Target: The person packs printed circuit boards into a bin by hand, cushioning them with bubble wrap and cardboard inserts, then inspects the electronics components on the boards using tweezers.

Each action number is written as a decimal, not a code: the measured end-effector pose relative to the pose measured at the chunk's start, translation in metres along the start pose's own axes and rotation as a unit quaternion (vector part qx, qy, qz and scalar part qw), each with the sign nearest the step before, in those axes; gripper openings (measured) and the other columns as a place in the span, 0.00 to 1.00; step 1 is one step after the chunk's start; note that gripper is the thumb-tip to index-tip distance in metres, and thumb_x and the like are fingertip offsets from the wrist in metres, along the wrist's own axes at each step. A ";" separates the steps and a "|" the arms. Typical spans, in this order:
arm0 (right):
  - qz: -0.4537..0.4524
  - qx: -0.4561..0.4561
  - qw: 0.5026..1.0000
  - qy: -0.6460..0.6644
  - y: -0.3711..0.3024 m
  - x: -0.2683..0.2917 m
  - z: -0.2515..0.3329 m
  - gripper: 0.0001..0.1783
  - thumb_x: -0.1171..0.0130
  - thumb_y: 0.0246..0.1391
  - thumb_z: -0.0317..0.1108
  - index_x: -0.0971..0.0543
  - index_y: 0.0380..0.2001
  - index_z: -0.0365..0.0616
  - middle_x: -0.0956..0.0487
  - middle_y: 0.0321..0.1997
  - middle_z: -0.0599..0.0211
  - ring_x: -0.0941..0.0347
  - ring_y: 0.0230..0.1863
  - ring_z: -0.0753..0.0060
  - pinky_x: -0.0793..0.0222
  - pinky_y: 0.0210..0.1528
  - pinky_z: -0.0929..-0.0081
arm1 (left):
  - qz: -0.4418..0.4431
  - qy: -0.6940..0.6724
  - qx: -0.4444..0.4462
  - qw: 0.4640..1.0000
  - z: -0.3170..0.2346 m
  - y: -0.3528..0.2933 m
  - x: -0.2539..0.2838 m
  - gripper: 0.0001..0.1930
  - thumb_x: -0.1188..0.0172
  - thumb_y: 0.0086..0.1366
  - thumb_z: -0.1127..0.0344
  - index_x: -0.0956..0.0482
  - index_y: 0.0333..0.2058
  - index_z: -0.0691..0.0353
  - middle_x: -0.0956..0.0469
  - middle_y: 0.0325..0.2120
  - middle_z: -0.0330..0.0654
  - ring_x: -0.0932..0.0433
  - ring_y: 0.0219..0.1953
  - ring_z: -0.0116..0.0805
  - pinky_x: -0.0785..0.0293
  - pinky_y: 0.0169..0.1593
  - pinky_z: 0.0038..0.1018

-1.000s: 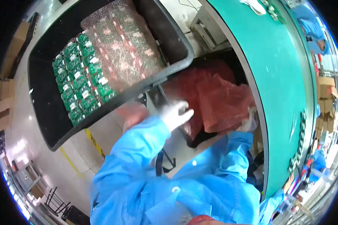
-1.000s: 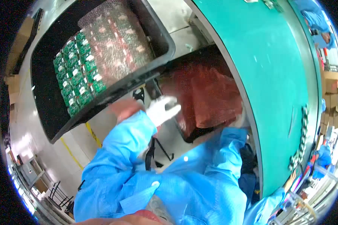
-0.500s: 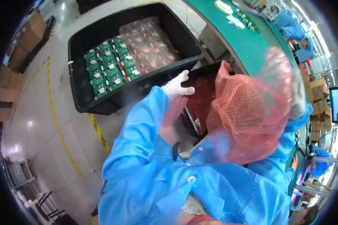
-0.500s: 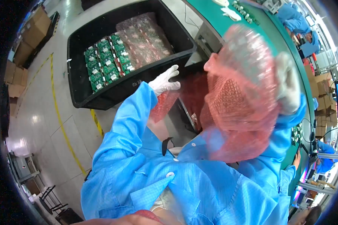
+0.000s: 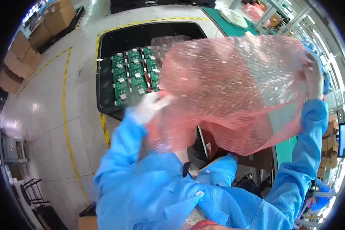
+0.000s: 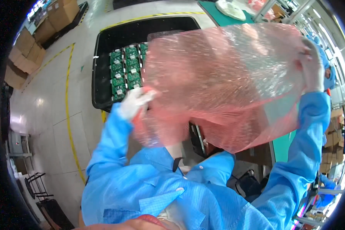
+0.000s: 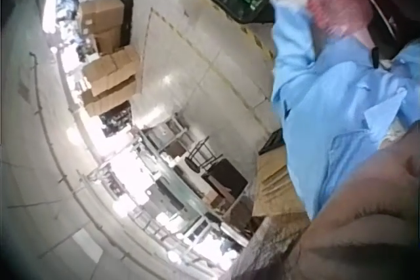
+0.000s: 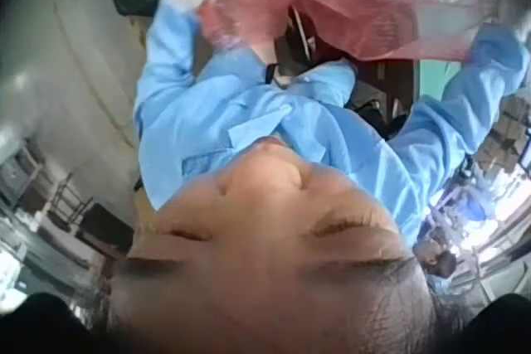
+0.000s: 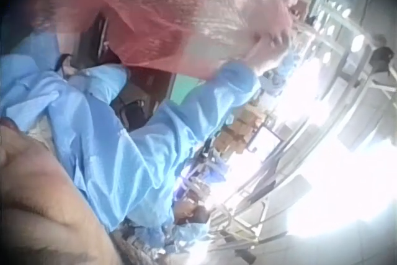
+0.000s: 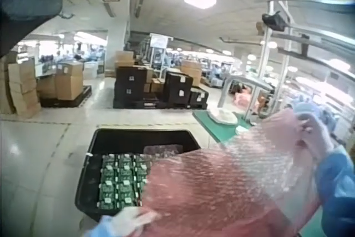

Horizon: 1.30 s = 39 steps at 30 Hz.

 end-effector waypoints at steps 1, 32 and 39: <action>0.013 -0.030 0.999 -0.016 0.002 -0.036 -0.002 0.25 0.47 0.55 0.25 0.28 0.56 0.54 0.24 0.46 0.72 0.29 0.35 0.82 0.31 0.34 0.85 | -0.026 0.037 0.096 0.994 -0.011 -0.021 0.036 0.16 0.43 0.66 0.59 0.20 0.44 0.67 0.19 0.38 0.44 0.23 0.43 0.30 0.29 0.50 0.26; 0.364 0.342 0.831 -0.244 -0.043 -0.584 0.026 0.47 0.51 0.46 0.75 0.42 0.66 0.65 0.47 0.70 0.46 0.46 0.67 0.41 0.45 0.65 0.45 | 0.395 0.636 0.312 0.585 0.117 0.058 0.121 0.37 0.35 0.54 0.54 0.40 0.62 0.43 0.26 0.43 0.52 0.20 0.34 0.48 0.24 0.34 0.39; 0.620 0.395 0.605 -0.306 -0.150 -0.596 -0.027 0.56 0.52 0.40 0.80 0.50 0.69 0.68 0.55 0.73 0.52 0.58 0.73 0.44 0.50 0.68 0.49 | 0.190 0.632 0.109 0.743 0.133 0.063 0.111 0.27 0.33 0.47 0.42 0.27 0.31 0.63 0.23 0.23 0.48 0.21 0.30 0.47 0.25 0.36 0.40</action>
Point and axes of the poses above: each hand's wrist, its own y-axis towards the middle knuckle, its own x-axis out of the back of the hand, z = x × y, the point moved 9 cm from there along y, towards the middle knuckle
